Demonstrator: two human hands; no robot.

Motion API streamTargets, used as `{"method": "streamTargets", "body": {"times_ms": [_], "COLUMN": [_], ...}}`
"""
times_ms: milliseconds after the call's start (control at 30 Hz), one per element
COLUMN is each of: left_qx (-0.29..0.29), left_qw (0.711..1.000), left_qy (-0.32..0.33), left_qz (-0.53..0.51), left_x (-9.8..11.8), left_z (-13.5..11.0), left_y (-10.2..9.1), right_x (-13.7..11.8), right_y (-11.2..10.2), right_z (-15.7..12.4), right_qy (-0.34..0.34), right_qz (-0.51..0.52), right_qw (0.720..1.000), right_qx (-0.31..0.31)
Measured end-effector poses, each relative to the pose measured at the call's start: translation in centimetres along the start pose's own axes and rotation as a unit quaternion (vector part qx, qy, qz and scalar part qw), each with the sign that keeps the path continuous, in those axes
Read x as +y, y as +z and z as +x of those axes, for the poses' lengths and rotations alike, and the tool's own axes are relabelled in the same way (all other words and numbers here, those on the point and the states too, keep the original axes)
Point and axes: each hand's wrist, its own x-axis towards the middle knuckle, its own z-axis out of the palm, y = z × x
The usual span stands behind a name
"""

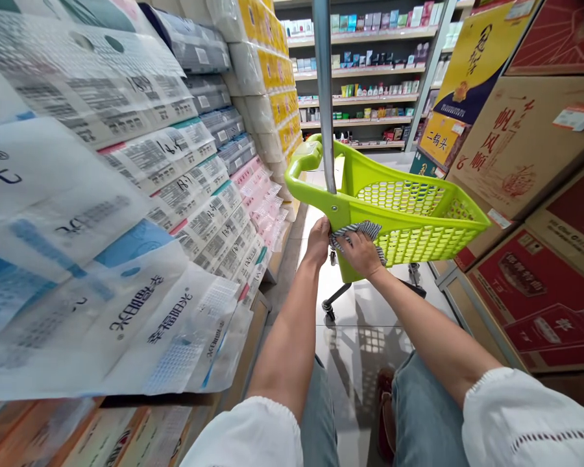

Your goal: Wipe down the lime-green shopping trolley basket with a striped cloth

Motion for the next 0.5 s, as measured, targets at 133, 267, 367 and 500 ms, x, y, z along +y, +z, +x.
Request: {"method": "streamTargets", "body": {"times_ms": [133, 267, 367, 500], "left_qx": [-0.009, 0.001, 0.003, 0.006], "left_qw": [1.0, 1.0, 1.0, 1.0], "left_qy": [0.01, -0.013, -0.014, -0.007], "left_qz": [-0.001, 0.015, 0.011, 0.004], "left_x": [0.5, 0.9, 0.7, 0.2], "left_z": [-0.2, -0.2, 0.0, 0.2], "left_y": [0.1, 0.3, 0.1, -0.2], "right_x": [-0.5, -1.5, -2.0, -1.7], "right_y": [-2.6, -4.1, -3.1, -0.2], "right_z": [2.8, 5.5, 5.3, 2.8], "right_qy": [0.037, 0.083, 0.1, 0.095], "right_qz": [0.004, 0.022, 0.02, 0.024], "right_qw": [0.997, 0.989, 0.986, 0.99], "right_qx": [0.06, 0.117, 0.134, 0.098]}}
